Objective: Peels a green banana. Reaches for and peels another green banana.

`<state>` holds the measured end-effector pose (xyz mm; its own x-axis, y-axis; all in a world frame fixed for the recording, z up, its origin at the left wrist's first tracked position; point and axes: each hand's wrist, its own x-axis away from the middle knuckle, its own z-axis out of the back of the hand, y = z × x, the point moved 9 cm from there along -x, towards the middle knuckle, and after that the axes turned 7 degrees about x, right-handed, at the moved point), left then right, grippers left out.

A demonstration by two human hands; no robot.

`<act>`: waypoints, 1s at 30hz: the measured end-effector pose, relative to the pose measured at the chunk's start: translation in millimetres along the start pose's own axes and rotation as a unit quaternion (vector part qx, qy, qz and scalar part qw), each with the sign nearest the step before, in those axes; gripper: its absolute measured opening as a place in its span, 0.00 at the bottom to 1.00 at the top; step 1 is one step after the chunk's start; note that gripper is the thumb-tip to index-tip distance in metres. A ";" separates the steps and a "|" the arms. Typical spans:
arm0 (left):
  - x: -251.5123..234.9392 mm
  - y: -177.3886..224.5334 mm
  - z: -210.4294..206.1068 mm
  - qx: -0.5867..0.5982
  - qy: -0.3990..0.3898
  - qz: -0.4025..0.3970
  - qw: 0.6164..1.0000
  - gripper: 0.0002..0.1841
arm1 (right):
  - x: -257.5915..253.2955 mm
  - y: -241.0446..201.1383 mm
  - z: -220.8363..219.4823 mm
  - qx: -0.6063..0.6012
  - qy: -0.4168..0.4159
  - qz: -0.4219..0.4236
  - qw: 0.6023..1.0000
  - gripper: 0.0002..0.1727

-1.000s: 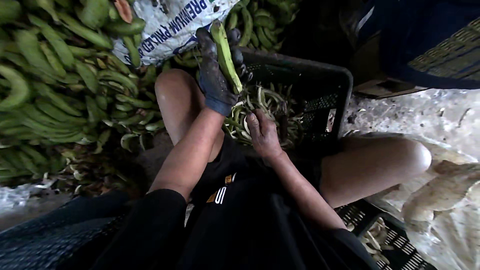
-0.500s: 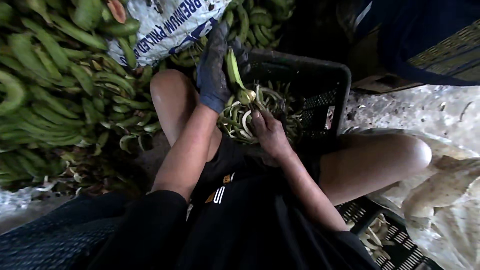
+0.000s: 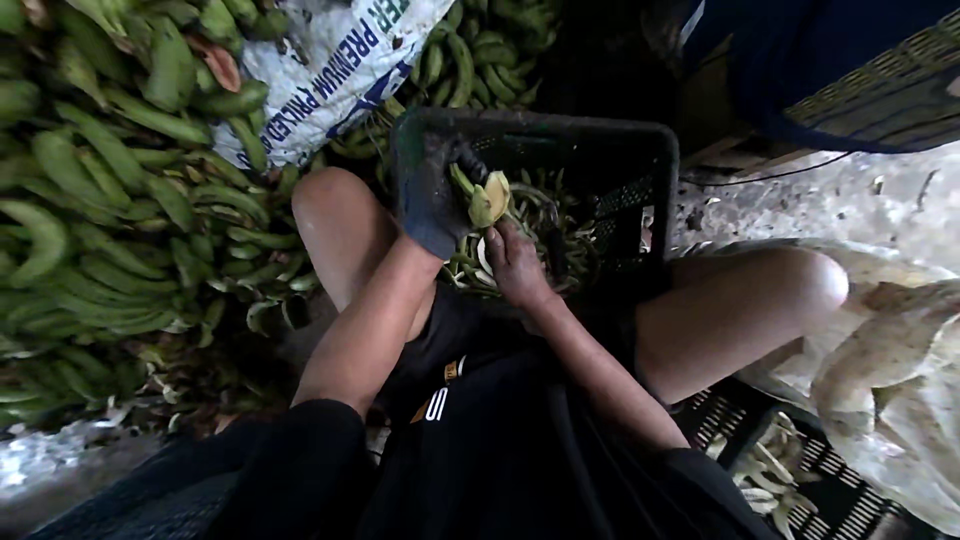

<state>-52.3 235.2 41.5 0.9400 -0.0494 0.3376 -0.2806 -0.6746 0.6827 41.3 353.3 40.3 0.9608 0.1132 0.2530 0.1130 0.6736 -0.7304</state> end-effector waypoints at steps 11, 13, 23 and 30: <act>22.6 25.1 -51.7 -0.444 -0.083 -0.190 0.872 0.22 | 10.6 1.9 3.9 0.082 -0.120 -0.147 0.978 0.29; 15.7 28.7 -40.8 -0.362 -0.045 -0.158 0.918 0.19 | 0.5 28.9 8.5 0.135 -0.093 -0.158 0.974 0.29; 14.8 4.5 -52.1 0.211 -0.262 0.088 0.938 0.22 | 4.4 23.3 25.5 -0.504 0.015 -0.127 0.854 0.21; -52.2 -19.9 14.2 0.008 -0.268 0.070 0.961 0.25 | 62.3 26.8 128.5 -0.481 0.185 -0.049 0.855 0.15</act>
<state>-93.1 240.7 1.1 0.8595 -0.5097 0.0394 -0.4121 -0.6451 0.6435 71.7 472.2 118.0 0.9290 -0.2688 0.2544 0.1820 -0.2669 -0.9464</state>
